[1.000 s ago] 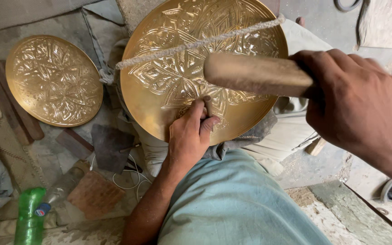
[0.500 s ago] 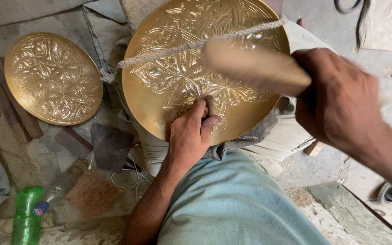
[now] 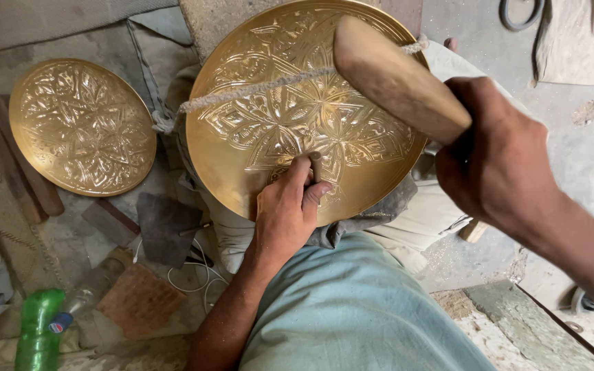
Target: The person sits on the floor with an engraved brass tray resting on their lap. They hold a small punch against the tray's floral pattern with one hand and strike it repeatedly with a wooden mallet held in the other hand, repositioning the punch across the design to emboss the decoration, briefly rotating the tray partway through.
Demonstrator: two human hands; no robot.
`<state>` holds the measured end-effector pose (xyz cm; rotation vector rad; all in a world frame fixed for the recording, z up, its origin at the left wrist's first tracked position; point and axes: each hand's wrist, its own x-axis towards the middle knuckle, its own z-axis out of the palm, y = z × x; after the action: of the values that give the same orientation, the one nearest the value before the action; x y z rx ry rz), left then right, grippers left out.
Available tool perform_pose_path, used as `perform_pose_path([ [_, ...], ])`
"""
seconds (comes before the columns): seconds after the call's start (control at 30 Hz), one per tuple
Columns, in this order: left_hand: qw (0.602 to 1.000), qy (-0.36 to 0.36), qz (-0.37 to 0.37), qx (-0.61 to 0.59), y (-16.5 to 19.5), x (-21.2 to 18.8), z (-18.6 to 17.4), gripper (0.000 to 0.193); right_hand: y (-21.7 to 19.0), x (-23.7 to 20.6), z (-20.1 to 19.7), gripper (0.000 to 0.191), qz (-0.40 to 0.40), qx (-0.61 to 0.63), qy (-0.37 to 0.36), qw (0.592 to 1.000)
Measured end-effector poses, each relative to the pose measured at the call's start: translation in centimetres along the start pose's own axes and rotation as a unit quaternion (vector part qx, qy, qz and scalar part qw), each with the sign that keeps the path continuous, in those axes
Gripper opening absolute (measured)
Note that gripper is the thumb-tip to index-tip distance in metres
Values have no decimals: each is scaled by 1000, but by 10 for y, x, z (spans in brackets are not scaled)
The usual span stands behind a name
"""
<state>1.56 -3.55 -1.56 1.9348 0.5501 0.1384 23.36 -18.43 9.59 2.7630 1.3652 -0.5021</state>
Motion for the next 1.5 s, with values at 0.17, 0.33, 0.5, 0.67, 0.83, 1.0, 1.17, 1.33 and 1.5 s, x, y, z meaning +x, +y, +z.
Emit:
perform_pose_path([
  [0.17,1000,7,-2,5,1,0,1,34,-1,-4,0,31,-50,-14,31,998],
  [0.33,1000,5,5,10,-1,1,1,32,4,-5,1,22,-11,-213,-167,963],
  [0.5,1000,4,4,7,1,1,0,26,8,-7,4,29,-100,-152,29,983],
  [0.67,999,26,3,-39,2,-2,-4,27,7,-11,-5,16,-66,-225,-21,972],
  [0.83,999,29,4,-28,-4,-2,-4,28,2,-4,-20,17,-71,-267,-3,961],
  [1.0,999,22,-13,-28,-6,-1,-2,29,-7,1,-12,49,4,213,63,975],
  [1.17,999,32,1,-21,-3,-1,-2,32,-7,2,-8,35,-57,-150,-85,983],
  [1.33,1000,25,-1,-10,-3,0,-3,25,-11,5,-13,55,66,230,39,970],
  [1.5,999,30,8,-18,-2,2,-4,25,-7,9,-14,40,-81,10,37,996],
])
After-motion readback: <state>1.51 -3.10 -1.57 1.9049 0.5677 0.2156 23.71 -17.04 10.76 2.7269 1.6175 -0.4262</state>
